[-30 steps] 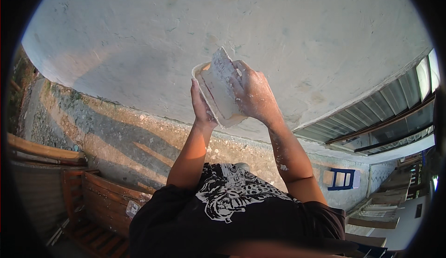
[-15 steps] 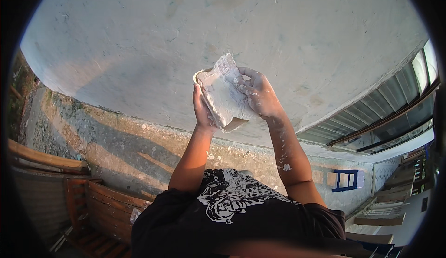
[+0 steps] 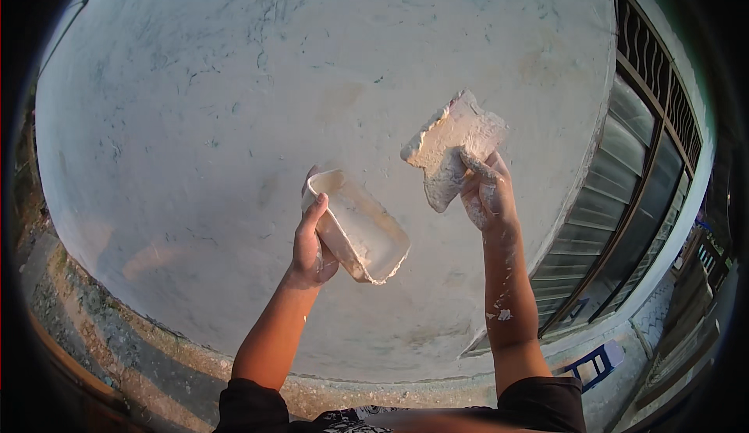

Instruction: Applying putty to a wall surface to patch gaps or cracks above a window frame using a putty knife.

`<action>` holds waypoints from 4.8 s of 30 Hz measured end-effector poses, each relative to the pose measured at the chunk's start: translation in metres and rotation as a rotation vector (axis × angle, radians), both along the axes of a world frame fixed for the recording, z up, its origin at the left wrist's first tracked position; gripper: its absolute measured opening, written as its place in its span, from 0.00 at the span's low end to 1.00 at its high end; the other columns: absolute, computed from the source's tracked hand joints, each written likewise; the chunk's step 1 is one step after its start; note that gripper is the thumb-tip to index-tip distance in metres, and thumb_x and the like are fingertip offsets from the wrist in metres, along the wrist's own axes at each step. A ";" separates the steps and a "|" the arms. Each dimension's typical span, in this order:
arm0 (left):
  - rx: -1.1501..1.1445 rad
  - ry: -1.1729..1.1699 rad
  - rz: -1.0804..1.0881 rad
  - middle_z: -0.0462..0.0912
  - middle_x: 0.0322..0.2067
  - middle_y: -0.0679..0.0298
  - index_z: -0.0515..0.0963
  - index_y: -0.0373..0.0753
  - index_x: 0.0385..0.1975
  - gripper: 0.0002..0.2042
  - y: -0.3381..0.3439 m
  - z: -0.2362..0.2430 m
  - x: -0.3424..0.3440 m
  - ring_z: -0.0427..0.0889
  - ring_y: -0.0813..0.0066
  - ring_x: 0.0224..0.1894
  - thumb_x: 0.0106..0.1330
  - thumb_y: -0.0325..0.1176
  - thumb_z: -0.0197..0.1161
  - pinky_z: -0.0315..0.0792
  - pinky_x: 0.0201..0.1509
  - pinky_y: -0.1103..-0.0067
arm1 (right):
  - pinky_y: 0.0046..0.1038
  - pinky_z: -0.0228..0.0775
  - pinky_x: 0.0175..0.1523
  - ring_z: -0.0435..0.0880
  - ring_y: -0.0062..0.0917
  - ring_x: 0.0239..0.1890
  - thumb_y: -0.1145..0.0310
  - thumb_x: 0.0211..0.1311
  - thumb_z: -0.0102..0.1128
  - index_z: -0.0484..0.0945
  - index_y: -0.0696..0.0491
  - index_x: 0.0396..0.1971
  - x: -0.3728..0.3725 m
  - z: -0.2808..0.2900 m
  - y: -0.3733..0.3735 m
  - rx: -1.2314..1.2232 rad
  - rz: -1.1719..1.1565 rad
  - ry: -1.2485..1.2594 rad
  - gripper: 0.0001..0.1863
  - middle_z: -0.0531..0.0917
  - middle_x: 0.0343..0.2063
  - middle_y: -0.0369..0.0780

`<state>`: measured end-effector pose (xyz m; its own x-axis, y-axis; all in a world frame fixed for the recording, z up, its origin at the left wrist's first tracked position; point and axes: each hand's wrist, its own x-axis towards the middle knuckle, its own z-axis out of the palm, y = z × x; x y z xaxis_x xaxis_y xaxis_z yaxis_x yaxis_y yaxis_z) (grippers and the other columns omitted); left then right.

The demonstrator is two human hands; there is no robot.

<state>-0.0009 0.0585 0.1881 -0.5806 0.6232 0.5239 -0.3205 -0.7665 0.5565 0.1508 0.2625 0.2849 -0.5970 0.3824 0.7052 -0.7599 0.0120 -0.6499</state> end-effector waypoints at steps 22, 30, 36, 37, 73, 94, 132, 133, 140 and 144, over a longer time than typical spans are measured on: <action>0.084 -0.104 0.430 0.63 0.57 0.63 0.60 0.48 0.64 0.33 -0.061 0.061 -0.041 0.63 0.67 0.62 0.67 0.61 0.57 0.63 0.64 0.66 | 0.39 0.80 0.38 0.88 0.37 0.33 0.73 0.57 0.57 0.85 0.55 0.30 -0.174 0.151 -0.046 1.879 -1.592 -0.050 0.07 0.86 0.27 0.45; 0.088 -0.060 0.492 0.66 0.54 0.67 0.62 0.51 0.60 0.28 -0.079 0.074 -0.032 0.66 0.71 0.59 0.67 0.60 0.57 0.65 0.62 0.68 | 0.36 0.81 0.38 0.89 0.39 0.30 0.72 0.56 0.60 0.84 0.55 0.27 -0.131 0.254 -0.005 1.282 -1.857 0.216 0.05 0.86 0.25 0.46; 0.162 -0.145 0.477 0.68 0.52 0.66 0.63 0.48 0.59 0.31 -0.073 0.078 -0.025 0.70 0.71 0.56 0.66 0.62 0.58 0.68 0.59 0.71 | 0.39 0.81 0.41 0.88 0.39 0.36 0.73 0.60 0.54 0.83 0.58 0.33 -0.167 0.161 -0.015 1.813 -1.574 0.184 0.08 0.86 0.32 0.47; 0.154 -0.144 0.476 0.68 0.52 0.66 0.63 0.48 0.59 0.31 -0.074 0.078 -0.026 0.70 0.71 0.56 0.66 0.62 0.58 0.68 0.59 0.71 | 0.39 0.81 0.41 0.88 0.39 0.36 0.73 0.60 0.54 0.83 0.58 0.33 -0.161 0.160 -0.025 1.808 -1.572 0.176 0.08 0.86 0.32 0.47; 0.134 -0.174 0.527 0.64 0.56 0.65 0.61 0.47 0.63 0.34 -0.059 0.078 -0.047 0.65 0.71 0.61 0.66 0.62 0.58 0.63 0.64 0.70 | 0.41 0.81 0.38 0.88 0.41 0.33 0.74 0.61 0.53 0.81 0.60 0.31 -0.172 0.155 -0.083 1.856 -1.236 -0.171 0.08 0.86 0.28 0.48; 0.122 -0.085 0.602 0.63 0.60 0.62 0.56 0.45 0.69 0.38 -0.085 0.092 -0.026 0.65 0.67 0.64 0.66 0.63 0.56 0.64 0.66 0.67 | 0.41 0.78 0.45 0.84 0.41 0.44 0.72 0.65 0.49 0.74 0.57 0.41 -0.141 0.183 -0.001 1.540 -1.491 0.408 0.08 0.81 0.37 0.46; 0.149 -0.028 0.561 0.65 0.54 0.64 0.61 0.46 0.61 0.33 -0.056 0.125 -0.028 0.66 0.70 0.59 0.65 0.62 0.58 0.64 0.61 0.70 | 0.44 0.80 0.40 0.87 0.45 0.35 0.72 0.62 0.54 0.82 0.57 0.35 -0.119 0.263 0.017 1.439 -1.727 -0.049 0.09 0.85 0.31 0.50; 0.153 -0.038 0.586 0.67 0.52 0.64 0.63 0.47 0.57 0.31 -0.054 0.127 -0.026 0.69 0.71 0.56 0.65 0.62 0.58 0.67 0.57 0.71 | 0.43 0.80 0.40 0.87 0.44 0.36 0.73 0.62 0.53 0.82 0.57 0.34 -0.112 0.278 0.035 1.322 -1.808 -0.024 0.08 0.86 0.31 0.50; 0.110 -0.045 0.577 0.64 0.57 0.64 0.59 0.46 0.64 0.35 -0.049 0.121 -0.034 0.65 0.69 0.61 0.65 0.63 0.57 0.62 0.65 0.68 | 0.39 0.81 0.42 0.87 0.42 0.40 0.73 0.60 0.55 0.82 0.59 0.34 -0.176 0.224 0.014 1.600 -1.694 -0.021 0.08 0.86 0.34 0.47; 0.090 -0.098 0.571 0.63 0.57 0.64 0.58 0.46 0.65 0.37 -0.049 0.119 -0.027 0.64 0.68 0.62 0.65 0.64 0.56 0.61 0.66 0.68 | 0.41 0.79 0.41 0.87 0.42 0.37 0.73 0.61 0.54 0.82 0.57 0.38 -0.179 0.191 -0.052 1.861 -1.278 -0.125 0.10 0.85 0.32 0.47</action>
